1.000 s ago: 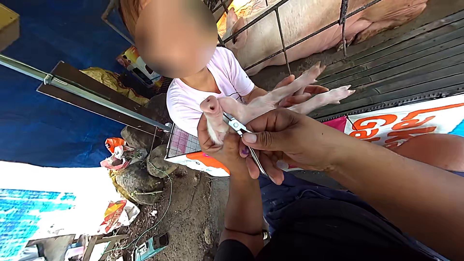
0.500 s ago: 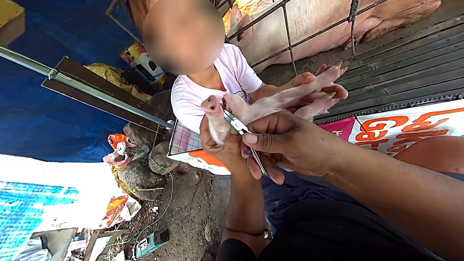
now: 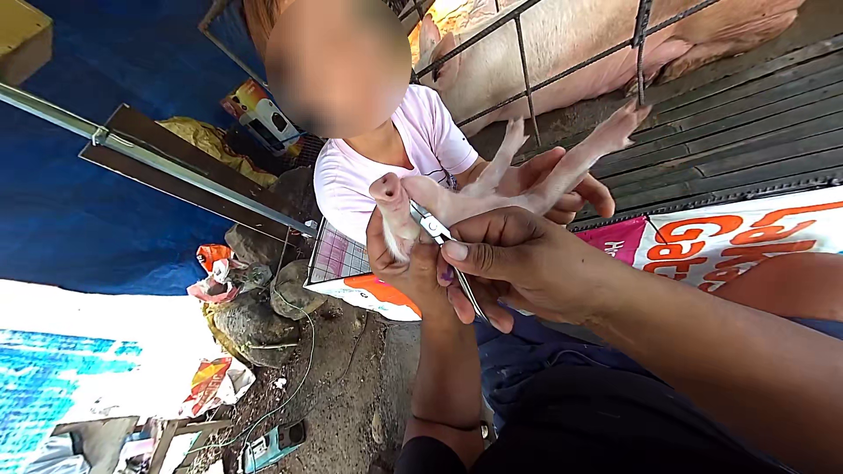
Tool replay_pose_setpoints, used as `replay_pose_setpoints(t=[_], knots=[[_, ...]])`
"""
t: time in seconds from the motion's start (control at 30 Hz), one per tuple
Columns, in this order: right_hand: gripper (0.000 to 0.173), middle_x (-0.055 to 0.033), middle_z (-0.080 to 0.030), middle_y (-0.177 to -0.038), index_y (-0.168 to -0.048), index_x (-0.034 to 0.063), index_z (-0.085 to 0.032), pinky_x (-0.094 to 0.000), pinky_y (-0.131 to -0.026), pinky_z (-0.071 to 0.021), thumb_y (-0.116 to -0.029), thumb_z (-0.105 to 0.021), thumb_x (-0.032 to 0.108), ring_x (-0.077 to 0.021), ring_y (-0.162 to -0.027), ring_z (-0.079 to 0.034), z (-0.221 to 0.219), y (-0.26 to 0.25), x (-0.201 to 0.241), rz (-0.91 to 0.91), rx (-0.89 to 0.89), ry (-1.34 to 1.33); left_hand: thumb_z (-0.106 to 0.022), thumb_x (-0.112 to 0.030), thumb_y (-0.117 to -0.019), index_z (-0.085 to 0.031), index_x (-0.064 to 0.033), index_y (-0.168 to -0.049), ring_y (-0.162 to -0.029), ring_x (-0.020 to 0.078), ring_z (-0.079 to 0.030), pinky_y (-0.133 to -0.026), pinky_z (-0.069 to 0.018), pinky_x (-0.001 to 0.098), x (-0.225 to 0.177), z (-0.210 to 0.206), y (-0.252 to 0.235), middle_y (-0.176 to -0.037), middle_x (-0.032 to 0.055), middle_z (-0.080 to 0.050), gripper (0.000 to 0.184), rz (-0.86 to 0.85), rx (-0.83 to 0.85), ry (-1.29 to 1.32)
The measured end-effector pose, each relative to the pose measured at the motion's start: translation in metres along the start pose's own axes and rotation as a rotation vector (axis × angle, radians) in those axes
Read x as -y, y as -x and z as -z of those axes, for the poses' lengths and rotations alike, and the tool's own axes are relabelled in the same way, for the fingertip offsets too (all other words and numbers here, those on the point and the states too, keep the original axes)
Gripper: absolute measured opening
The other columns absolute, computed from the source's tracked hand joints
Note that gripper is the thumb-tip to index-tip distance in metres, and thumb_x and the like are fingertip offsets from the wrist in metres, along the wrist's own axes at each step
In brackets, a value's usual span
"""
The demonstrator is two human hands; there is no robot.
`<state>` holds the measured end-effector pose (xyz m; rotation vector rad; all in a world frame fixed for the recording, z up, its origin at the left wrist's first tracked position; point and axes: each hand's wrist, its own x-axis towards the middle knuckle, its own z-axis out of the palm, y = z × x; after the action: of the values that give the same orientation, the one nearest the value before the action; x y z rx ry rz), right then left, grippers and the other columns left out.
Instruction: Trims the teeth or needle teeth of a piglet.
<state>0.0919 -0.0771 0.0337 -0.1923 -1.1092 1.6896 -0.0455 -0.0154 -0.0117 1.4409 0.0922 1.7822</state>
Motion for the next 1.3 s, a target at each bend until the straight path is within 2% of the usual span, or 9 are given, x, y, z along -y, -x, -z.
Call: replay_pose_setpoints(t=[0.13, 0.17, 0.23, 0.37, 0.5, 1.03, 1.17, 1.23, 1.3], knots=[[0.028, -0.0086, -0.068, -0.072, -0.095, -0.0004, -0.065, -0.0147, -0.047, -0.0517, -0.1095, -0.046, 0.015, -0.0050, -0.054, -0.064, 0.002, -0.001, -0.001, -0.011, 0.001, -0.008, -0.078, -0.020, -0.0866, -0.065, -0.0049, -0.076, -0.046, 0.0095, -0.062, -0.042, -0.0524, 0.0252, -0.005, -0.006, -0.005, -0.055, 0.0047, -0.061, 0.023, 0.055, -0.062, 0.085], [0.028, -0.0085, -0.068, -0.072, -0.095, -0.0004, -0.065, -0.0147, -0.046, -0.0514, -0.1096, -0.045, 0.015, -0.0049, -0.054, -0.064, 0.002, -0.001, -0.001, -0.013, -0.001, -0.004, -0.080, -0.020, -0.0848, -0.070, -0.0068, -0.086, -0.057, 0.0073, -0.068, -0.050, -0.0566, 0.0242, -0.004, -0.003, -0.007, -0.067, 0.0034, -0.069, 0.017, 0.040, -0.075, 0.024], [0.029, -0.0086, -0.066, -0.071, -0.095, -0.0008, -0.064, -0.0147, -0.046, -0.0506, -0.1098, -0.045, 0.015, -0.0051, -0.053, -0.063, 0.002, -0.002, -0.001, -0.015, -0.005, 0.010, -0.082, -0.024, -0.0851, -0.063, -0.0094, -0.120, -0.083, 0.0022, -0.068, -0.069, -0.0586, 0.0200, -0.004, -0.010, -0.012, -0.095, -0.0019, -0.071, 0.042, -0.070, -0.156, -0.208], [0.030, -0.0059, -0.063, -0.067, -0.092, 0.0005, -0.064, -0.0113, -0.043, -0.0422, -0.1098, -0.045, 0.015, -0.0016, -0.049, -0.055, 0.000, -0.002, -0.002, 0.013, -0.037, 0.052, -0.068, -0.014, -0.0916, -0.056, -0.0045, -0.111, -0.076, -0.0017, -0.063, -0.063, -0.0513, 0.0156, -0.001, -0.015, -0.015, -0.083, -0.0036, -0.062, 0.024, -0.145, -0.177, -0.289], [0.029, -0.0026, -0.058, -0.063, -0.089, 0.0027, -0.063, -0.0105, -0.042, -0.0370, -0.1092, -0.045, 0.015, 0.0007, -0.047, -0.048, 0.001, -0.002, -0.001, 0.022, -0.064, 0.101, -0.086, -0.027, -0.0817, -0.065, -0.0079, -0.121, -0.089, 0.0019, -0.070, -0.077, -0.0592, 0.0195, -0.006, -0.020, -0.019, -0.100, -0.0024, -0.073, 0.049, -0.083, -0.180, -0.196], [0.030, -0.0011, -0.057, -0.062, -0.086, 0.0033, -0.061, -0.0107, -0.044, -0.0404, -0.1089, -0.044, 0.012, 0.0003, -0.048, -0.050, -0.001, 0.000, -0.002, 0.053, -0.124, 0.162, -0.081, -0.019, -0.0863, -0.064, -0.0076, -0.121, -0.083, 0.0009, -0.070, -0.071, -0.0587, 0.0182, 0.000, -0.020, -0.017, -0.096, -0.0023, -0.073, 0.040, -0.073, -0.193, -0.169], [0.031, -0.0052, -0.064, -0.066, -0.091, 0.0014, -0.063, -0.0112, -0.041, -0.0416, -0.1105, -0.043, 0.015, -0.0009, -0.048, -0.055, 0.001, -0.001, -0.002, 0.002, -0.076, 0.110, -0.084, -0.029, -0.0837, -0.063, -0.0122, -0.125, -0.083, 0.0041, -0.070, -0.068, -0.0597, 0.0222, 0.004, -0.013, -0.012, -0.099, -0.0008, -0.072, 0.050, -0.036, -0.215, -0.224], [0.030, -0.0082, -0.067, -0.070, -0.095, 0.0001, -0.063, -0.0142, -0.044, -0.0495, -0.1109, -0.042, 0.016, -0.0044, -0.050, -0.061, 0.002, -0.001, 0.000, -0.031, -0.031, 0.068, -0.083, -0.033, -0.0850, -0.064, -0.0158, -0.119, -0.070, 0.0016, -0.068, -0.057, -0.0571, 0.0193, 0.002, -0.010, -0.007, -0.087, -0.0025, -0.071, 0.043, 0.009, -0.169, -0.177], [0.029, -0.0092, -0.068, -0.071, -0.097, -0.0004, -0.063, -0.0161, -0.045, -0.0521, -0.1107, -0.043, 0.015, -0.0062, -0.051, -0.063, 0.001, -0.001, -0.001, -0.040, -0.027, 0.040, -0.072, -0.019, -0.0936, -0.067, -0.0031, -0.091, -0.055, 0.0068, -0.068, -0.049, -0.0559, 0.0206, 0.004, -0.002, 0.001, -0.067, 0.0054, -0.069, 0.017, 0.010, 0.050, 0.152]])
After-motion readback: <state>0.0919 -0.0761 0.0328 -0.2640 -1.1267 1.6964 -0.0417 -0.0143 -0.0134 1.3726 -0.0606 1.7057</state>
